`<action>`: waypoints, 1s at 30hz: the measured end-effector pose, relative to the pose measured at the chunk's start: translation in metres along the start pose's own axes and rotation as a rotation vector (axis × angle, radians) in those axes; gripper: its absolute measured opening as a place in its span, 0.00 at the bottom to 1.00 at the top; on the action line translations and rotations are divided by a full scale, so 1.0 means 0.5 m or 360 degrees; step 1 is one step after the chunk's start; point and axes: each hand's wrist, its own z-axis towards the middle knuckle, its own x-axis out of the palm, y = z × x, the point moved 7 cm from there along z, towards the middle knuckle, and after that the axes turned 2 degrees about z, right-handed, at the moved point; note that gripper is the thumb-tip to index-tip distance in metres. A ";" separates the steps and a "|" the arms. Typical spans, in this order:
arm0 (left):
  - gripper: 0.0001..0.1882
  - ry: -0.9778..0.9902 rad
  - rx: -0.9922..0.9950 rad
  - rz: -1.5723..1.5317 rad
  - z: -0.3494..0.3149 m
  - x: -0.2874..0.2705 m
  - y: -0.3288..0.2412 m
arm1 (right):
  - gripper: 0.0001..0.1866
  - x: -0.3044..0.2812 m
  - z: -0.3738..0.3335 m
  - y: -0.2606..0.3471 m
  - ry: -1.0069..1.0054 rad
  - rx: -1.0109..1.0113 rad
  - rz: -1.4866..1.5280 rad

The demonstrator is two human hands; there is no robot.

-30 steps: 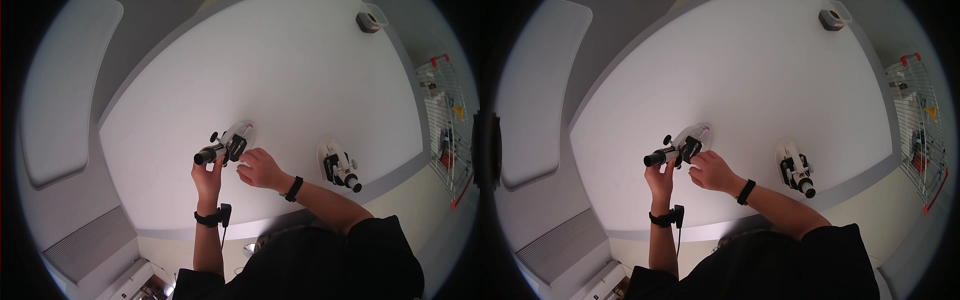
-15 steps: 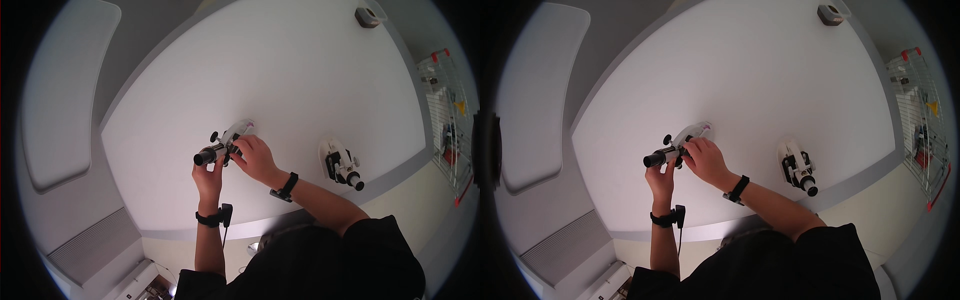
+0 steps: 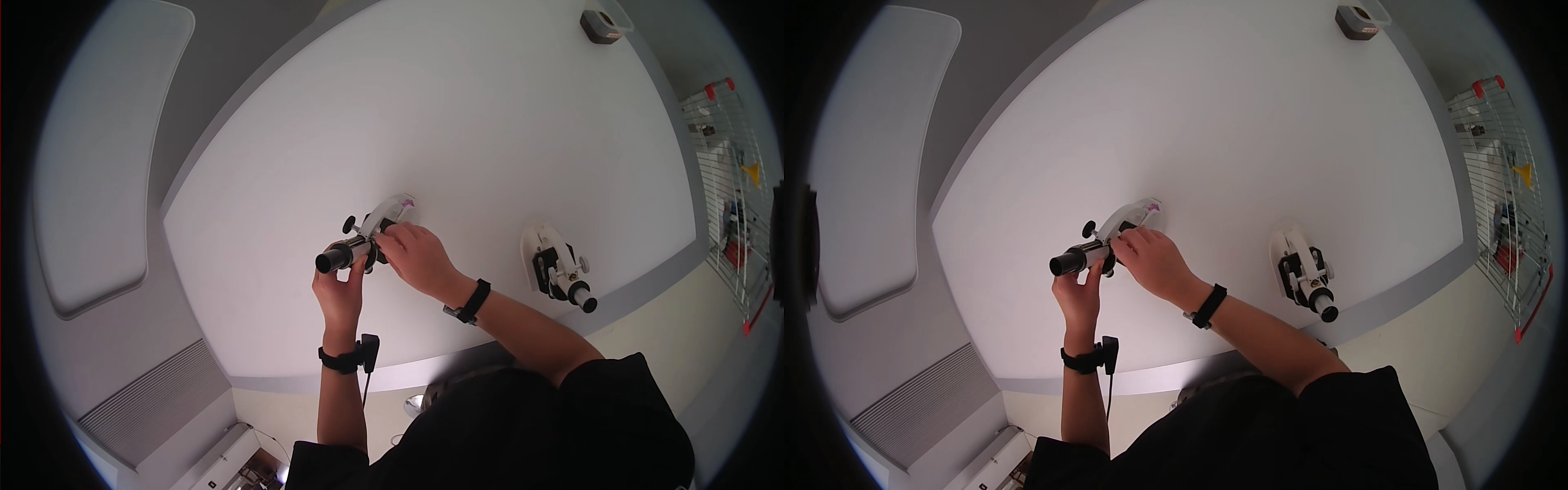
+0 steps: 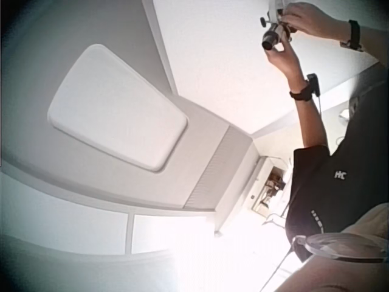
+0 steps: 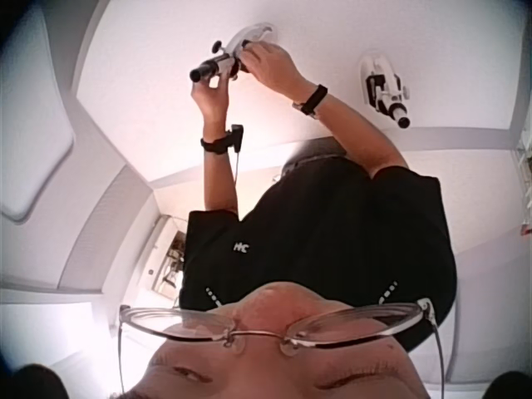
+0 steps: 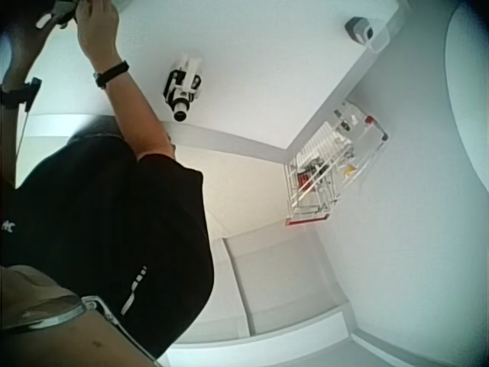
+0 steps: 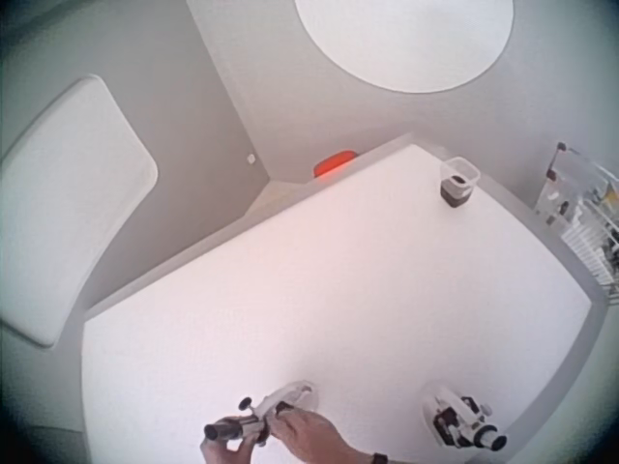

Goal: The person assembles two microscopes on a white table. They retrieve microscope parts from a wire cart, place them on the table, and connect the eyepieces, bodies, and bases. The person handles the components one at a time, screwing parts together to form complete microscope units.

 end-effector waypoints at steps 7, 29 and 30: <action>0.20 -0.0004 -0.0042 -0.0043 -0.001 0.001 0.003 | 0.12 0.027 -0.027 -0.039 0.0148 0.0822 0.0473; 0.18 -0.0084 0.0065 -0.0043 -0.003 -0.003 0.010 | 0.13 0.011 -0.027 0.007 -0.0153 0.0513 0.0200; 0.18 -0.0083 0.0076 -0.0045 -0.003 -0.004 0.008 | 0.12 0.021 -0.031 -0.003 -0.0086 0.0630 0.0232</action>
